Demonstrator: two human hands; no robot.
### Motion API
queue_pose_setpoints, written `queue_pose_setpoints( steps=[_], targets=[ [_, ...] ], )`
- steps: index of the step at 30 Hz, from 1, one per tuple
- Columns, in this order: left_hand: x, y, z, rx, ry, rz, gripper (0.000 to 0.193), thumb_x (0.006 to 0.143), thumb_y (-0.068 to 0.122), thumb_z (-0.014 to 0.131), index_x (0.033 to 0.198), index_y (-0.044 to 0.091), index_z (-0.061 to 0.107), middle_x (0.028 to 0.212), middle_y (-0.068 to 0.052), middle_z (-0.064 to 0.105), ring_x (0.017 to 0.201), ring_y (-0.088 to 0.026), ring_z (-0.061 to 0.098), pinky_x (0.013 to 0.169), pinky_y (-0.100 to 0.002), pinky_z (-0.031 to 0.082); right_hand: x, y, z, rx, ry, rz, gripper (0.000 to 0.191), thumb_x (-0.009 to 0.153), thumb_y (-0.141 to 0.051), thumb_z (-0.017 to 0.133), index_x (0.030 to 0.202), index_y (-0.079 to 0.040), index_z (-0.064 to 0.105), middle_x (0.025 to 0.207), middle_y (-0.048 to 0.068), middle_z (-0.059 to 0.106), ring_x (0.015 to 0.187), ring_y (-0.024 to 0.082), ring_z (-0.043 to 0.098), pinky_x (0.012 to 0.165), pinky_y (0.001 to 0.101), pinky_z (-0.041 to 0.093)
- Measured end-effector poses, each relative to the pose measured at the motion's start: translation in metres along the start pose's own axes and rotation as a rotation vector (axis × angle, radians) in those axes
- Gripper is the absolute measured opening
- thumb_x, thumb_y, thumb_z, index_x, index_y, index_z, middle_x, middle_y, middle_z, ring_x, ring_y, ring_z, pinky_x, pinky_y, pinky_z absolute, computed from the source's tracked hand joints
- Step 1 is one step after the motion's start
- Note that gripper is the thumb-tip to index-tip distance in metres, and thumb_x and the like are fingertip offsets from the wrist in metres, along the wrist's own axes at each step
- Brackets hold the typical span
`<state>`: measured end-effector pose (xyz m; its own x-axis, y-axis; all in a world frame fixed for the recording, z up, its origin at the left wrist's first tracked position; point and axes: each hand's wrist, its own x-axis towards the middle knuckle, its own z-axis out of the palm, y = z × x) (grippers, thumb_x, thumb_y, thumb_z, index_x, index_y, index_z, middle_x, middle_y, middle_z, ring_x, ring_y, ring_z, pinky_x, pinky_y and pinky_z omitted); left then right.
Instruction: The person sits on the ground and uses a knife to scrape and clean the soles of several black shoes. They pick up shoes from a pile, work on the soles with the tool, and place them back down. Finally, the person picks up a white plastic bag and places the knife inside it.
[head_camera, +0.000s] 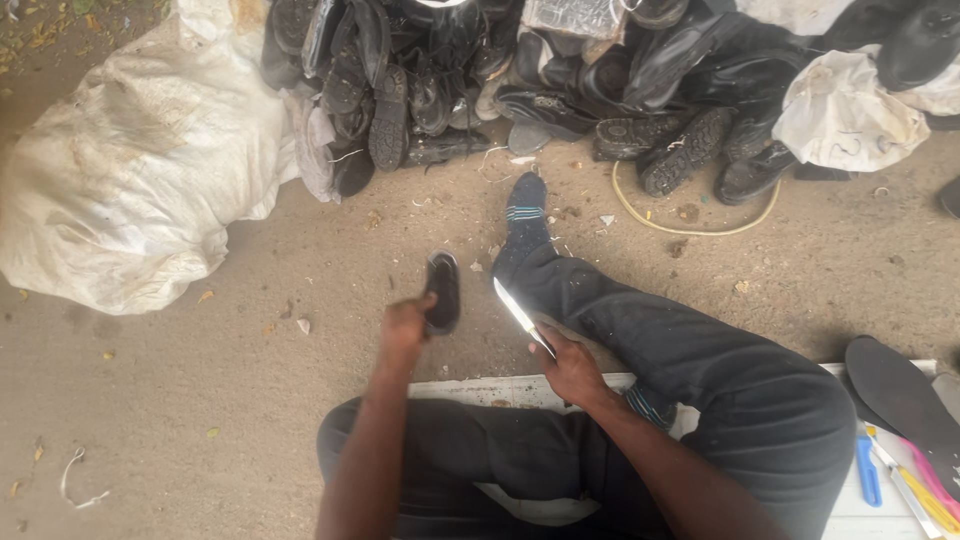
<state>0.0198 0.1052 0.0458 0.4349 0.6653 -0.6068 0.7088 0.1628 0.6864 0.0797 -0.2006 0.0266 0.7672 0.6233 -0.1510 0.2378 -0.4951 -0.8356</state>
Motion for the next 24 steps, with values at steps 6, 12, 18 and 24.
queue_pose_setpoints(
  steps=[6,12,18,24],
  targets=[
    [0.018,0.175,-0.211,-0.970,0.430,0.656,0.060,0.110,0.047,0.045,0.155,0.012,0.027,0.142,-0.018,0.039,0.126,-0.035,0.054,0.104,-0.043,0.051,-0.007,-0.002,0.023,-0.120,-0.340,0.225,0.050,0.102,-0.035,0.053,0.148,-0.016,0.050,0.092,0.017,0.076,0.086,0.032,0.076,0.082,0.0442,0.057],
    [0.098,0.199,-0.072,0.162,0.302,0.751,0.050,0.092,0.029,0.078,0.130,0.001,0.062,0.126,-0.016,0.067,0.116,-0.029,0.067,0.099,-0.041,0.053,-0.017,0.020,0.043,-0.175,-0.071,-0.232,0.045,0.097,-0.028,0.063,0.135,-0.005,0.058,0.094,0.017,0.077,0.082,0.035,0.075,0.070,0.0456,0.058],
    [0.173,0.177,0.070,1.226,0.158,0.936,0.034,0.109,0.025,0.050,0.134,0.004,0.062,0.157,-0.022,0.044,0.149,-0.039,0.037,0.123,-0.054,0.033,-0.030,0.020,0.045,-0.220,-0.205,-0.136,0.046,0.097,-0.027,0.064,0.137,-0.006,0.057,0.083,0.015,0.075,0.070,0.033,0.074,0.064,0.0463,0.057],
    [0.219,0.179,0.122,1.242,0.457,1.127,0.055,0.096,0.018,0.055,0.143,-0.010,0.053,0.141,-0.029,0.056,0.132,-0.043,0.052,0.113,-0.054,0.038,-0.032,0.007,0.039,-0.116,-0.175,-0.166,0.047,0.096,-0.022,0.065,0.138,-0.003,0.056,0.077,0.015,0.073,0.063,0.031,0.071,0.059,0.0451,0.056]
  ],
)
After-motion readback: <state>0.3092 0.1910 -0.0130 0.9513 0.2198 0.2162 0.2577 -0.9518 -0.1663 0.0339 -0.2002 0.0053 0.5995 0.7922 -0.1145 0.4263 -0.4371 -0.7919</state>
